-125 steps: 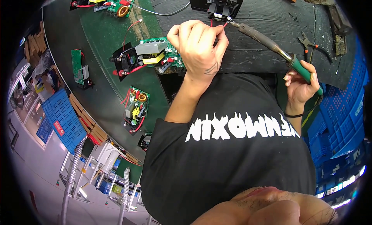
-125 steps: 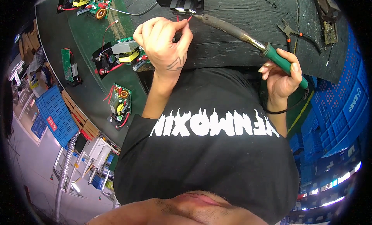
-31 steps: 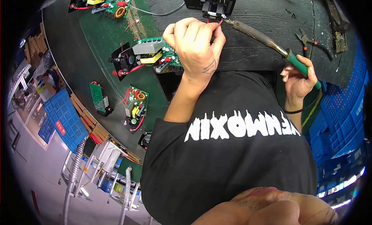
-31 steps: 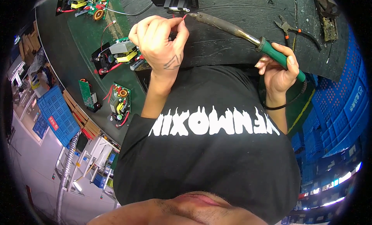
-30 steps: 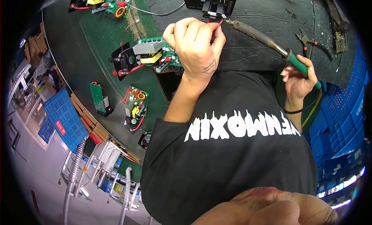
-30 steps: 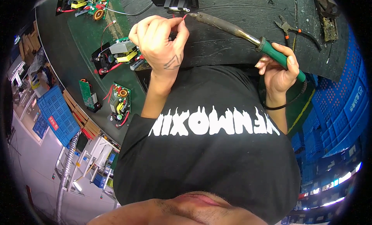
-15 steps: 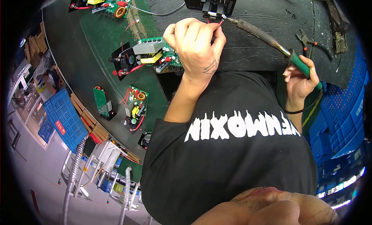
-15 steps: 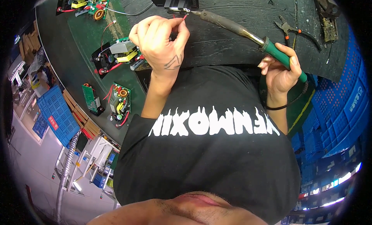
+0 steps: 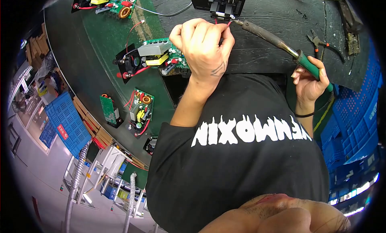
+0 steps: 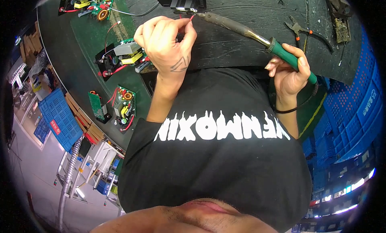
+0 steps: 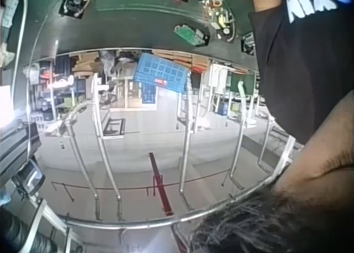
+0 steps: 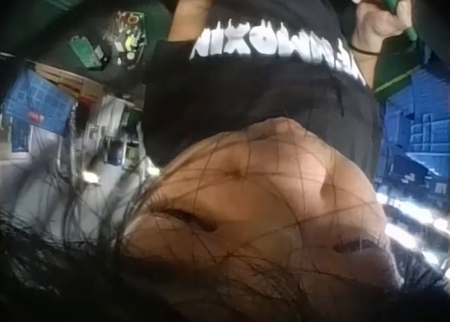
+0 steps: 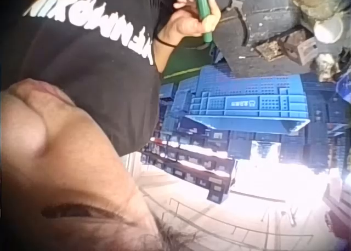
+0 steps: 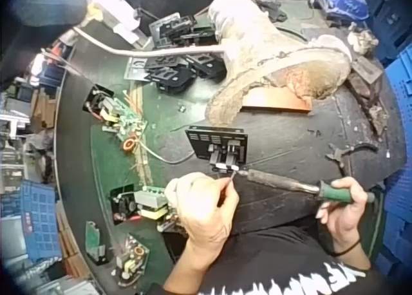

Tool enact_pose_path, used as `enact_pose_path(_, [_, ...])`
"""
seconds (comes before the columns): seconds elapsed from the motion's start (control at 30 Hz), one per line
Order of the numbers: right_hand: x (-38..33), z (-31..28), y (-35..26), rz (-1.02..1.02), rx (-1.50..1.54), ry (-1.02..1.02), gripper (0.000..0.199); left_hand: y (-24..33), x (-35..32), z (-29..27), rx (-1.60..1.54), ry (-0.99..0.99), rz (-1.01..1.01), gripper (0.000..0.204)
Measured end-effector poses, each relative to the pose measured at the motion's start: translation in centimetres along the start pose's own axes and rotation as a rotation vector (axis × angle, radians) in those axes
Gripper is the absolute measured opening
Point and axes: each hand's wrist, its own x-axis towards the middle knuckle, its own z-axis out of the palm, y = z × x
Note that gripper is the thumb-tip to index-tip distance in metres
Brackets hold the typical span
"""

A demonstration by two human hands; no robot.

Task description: Soldering wires and electronic components onto green printed circuit boards at a workbench.

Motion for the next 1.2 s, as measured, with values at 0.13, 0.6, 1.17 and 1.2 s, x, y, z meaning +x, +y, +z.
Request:
enact_pose_path(0.13, [-0.06, 0.21, -0.03, -0.008, 0.005, 0.004, 0.052, 0.04, 0.04, -0.11, 0.010, -0.002, 0.001, 0.014])
enact_pose_path(0.6, [0.01, 0.28, 0.28, 0.001, 0.031, -0.001, 0.051, -0.01, 0.14, -0.15, 0.035, 0.018, -0.005, 0.013])
enact_pose_path(1.17, [0.03, 0.09, 0.17, 0.012, 0.012, 0.002, 0.052, 0.40, 0.21, -0.16, 0.031, 0.005, -0.026, 0.012])
enact_pose_path(1.2, [0.08, 0.08, 0.19, 0.013, 0.014, -0.001, 0.052, 0.44, 0.26, -0.13, 0.034, 0.004, -0.033, 0.012])
